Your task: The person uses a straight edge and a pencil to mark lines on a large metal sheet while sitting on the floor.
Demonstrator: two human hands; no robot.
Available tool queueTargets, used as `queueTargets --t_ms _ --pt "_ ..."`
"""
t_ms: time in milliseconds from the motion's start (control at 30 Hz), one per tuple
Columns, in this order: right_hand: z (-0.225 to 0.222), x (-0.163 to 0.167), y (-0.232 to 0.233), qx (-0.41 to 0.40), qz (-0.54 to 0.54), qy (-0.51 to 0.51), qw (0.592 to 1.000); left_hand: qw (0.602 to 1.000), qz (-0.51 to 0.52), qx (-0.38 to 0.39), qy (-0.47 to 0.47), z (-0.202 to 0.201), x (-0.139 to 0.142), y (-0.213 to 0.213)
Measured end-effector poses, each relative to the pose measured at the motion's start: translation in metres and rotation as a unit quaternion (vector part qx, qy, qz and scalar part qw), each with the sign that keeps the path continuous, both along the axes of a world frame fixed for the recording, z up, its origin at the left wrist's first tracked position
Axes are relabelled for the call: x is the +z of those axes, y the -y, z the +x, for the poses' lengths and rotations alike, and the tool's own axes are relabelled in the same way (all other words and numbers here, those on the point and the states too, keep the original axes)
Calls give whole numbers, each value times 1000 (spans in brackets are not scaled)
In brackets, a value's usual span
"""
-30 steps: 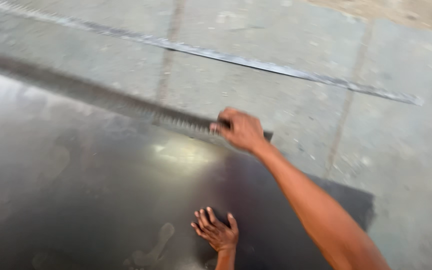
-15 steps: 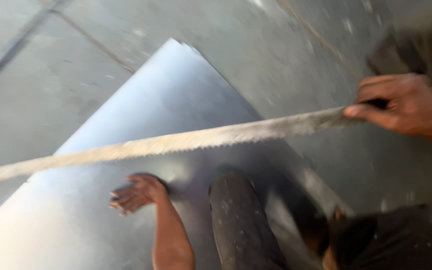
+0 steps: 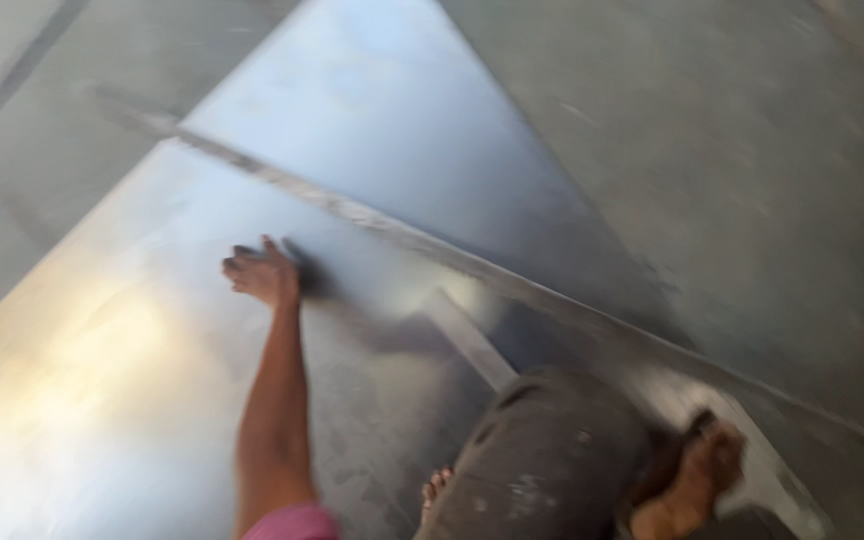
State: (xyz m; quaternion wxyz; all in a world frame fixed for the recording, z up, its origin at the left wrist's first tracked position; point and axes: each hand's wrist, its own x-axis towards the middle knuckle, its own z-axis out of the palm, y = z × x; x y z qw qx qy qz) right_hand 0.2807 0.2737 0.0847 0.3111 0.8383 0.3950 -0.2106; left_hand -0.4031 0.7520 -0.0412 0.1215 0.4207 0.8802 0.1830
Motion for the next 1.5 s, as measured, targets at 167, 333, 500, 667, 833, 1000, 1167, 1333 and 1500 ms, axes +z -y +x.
queueTargets --t_ms 167,333,500,667,833,1000,1167,1333,1500 --pt "16 15 -11 52 165 8 985 976 -3 -176 129 104 -23 0" --pt "54 52 9 106 290 20 951 927 124 -182 303 179 -13 -43" --pt "41 3 34 31 228 36 973 885 -207 -406 -90 268 -1 -52" --pt "2 -28 59 -19 105 3 994 894 -106 -433 -38 327 -6 -19" --pt "-10 -34 63 -128 -106 -17 986 905 -37 -424 -18 344 -22 16" --pt "-85 -56 -2 -221 376 75 897 902 -6 -432 -18 350 -38 17" --pt "-198 -108 -84 -446 408 1 797 893 24 -445 -63 343 -53 12" --pt "-223 -128 -96 -422 516 95 739 901 35 -421 -92 342 -62 6" --pt "-223 -133 -95 -283 596 147 737 898 -17 -407 -164 344 -68 1"
